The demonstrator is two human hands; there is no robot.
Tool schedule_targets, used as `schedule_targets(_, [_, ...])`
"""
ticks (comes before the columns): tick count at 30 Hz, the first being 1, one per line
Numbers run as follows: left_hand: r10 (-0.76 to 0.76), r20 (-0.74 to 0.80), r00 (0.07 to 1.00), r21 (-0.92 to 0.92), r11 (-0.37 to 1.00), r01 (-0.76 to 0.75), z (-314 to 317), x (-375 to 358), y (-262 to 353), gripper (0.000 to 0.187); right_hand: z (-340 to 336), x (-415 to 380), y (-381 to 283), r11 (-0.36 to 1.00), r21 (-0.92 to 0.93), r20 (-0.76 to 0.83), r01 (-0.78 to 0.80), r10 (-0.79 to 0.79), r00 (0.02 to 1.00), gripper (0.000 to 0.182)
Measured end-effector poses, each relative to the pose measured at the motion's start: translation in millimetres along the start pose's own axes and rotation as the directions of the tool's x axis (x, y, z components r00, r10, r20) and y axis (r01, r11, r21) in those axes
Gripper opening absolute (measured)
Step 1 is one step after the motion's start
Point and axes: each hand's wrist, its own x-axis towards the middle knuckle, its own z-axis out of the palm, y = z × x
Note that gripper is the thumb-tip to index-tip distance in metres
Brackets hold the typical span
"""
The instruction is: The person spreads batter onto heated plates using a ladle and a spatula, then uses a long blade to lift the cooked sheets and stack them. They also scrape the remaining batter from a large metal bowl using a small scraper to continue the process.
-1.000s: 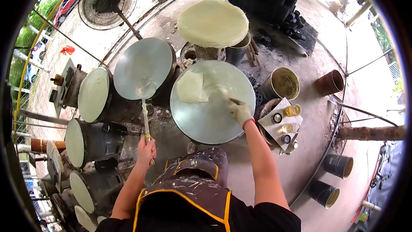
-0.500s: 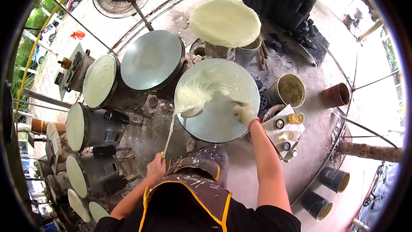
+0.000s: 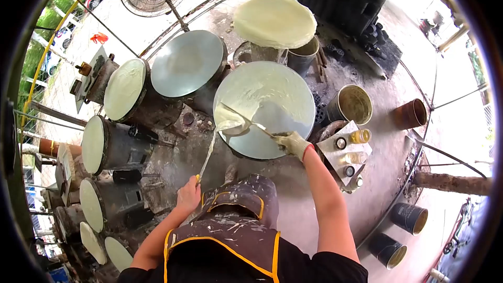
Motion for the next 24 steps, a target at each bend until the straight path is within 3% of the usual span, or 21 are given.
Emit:
schedule_targets(3, [0.042, 0.015, 0.999, 0.003, 0.999, -0.042, -2, 2, -13, 0.023, 13, -34, -14, 0.982, 0.183, -0.387, 0.051, 0.024, 0.922, 0.031])
schedule_targets(6, [0.08, 0.031, 0.996, -0.008, 0.997, -0.08, -13, 9, -19, 0.022, 36, -30, 5, 0.993, 0.117, -0.312, 0.01, 0.028, 0.95, 0.03])
schedule_targets(7, [0.11, 0.032, 0.993, -0.023, 0.994, -0.11, -15, 10, -25, 0.022, 44, -36, 13, 1.0, 0.0, -0.224, -0.014, 0.014, 0.974, 0.028])
schedule_targets(10, [0.208, 0.011, 0.978, -0.114, 0.972, -0.206, -24, 19, -46, 0.022, 61, -39, 54, 0.99, 0.114, -0.2, 0.088, -0.064, 0.978, 0.023])
schedule_targets(11, [0.236, -0.007, 0.972, -0.169, 0.958, -0.233, -31, 20, -53, 0.023, 73, -62, 53, 0.977, 0.215, -0.182, 0.001, 0.039, 0.983, 0.024])
schedule_targets(14, [0.287, -0.019, 0.958, -0.405, 0.874, -0.27, -48, 34, -74, 0.025, 136, -91, 86, 0.715, 0.675, -0.24, 0.182, -0.021, 0.971, 0.022])
schedule_targets(15, [0.3, -0.006, 0.954, -0.49, 0.831, -0.264, -53, 40, -81, 0.025, 172, -90, 90, 0.635, 0.723, -0.311, 0.272, -0.052, 0.949, 0.022])
schedule_targets(16, [0.337, -0.009, 0.941, -0.524, 0.801, -0.291, -59, 48, -86, 0.026, 204, -78, 99, 0.546, 0.807, -0.257, 0.227, -0.021, 0.966, 0.028])
schedule_targets(17, [0.368, -0.018, 0.929, -0.557, 0.768, -0.315, -64, 59, -89, 0.027, 236, -61, 94, 0.542, 0.814, -0.223, 0.21, -0.043, 0.974, 0.028])
schedule_targets(18, [0.396, -0.026, 0.918, -0.588, 0.736, -0.335, -70, 69, -94, 0.028, 273, -57, 62, 0.678, 0.69, -0.315, 0.254, -0.034, 0.948, 0.028])
schedule_targets(20, [0.458, -0.022, 0.889, -0.656, 0.664, -0.359, -81, 91, -103, 0.024, 313, -21, 36, 0.732, 0.622, -0.268, 0.277, -0.132, 0.954, 0.025])
schedule_targets(21, [0.485, -0.02, 0.874, -0.688, 0.628, -0.364, -84, 98, -106, 0.022, 327, -2, 24, 0.82, 0.44, -0.389, 0.366, -0.193, 0.901, 0.024])
schedule_targets(22, [0.445, 0.071, 0.893, -0.793, 0.568, -0.22, -98, 97, -107, 0.019, 328, 29, 35, 0.895, 0.029, -0.519, 0.445, -0.367, 0.772, 0.028])
schedule_targets(24, [0.385, 0.272, 0.882, -0.906, 0.413, 0.099, -139, 87, -106, 0.012, 338, 44, 32, 0.918, 0.237, -0.657, 0.319, -0.091, 0.749, 0.034])
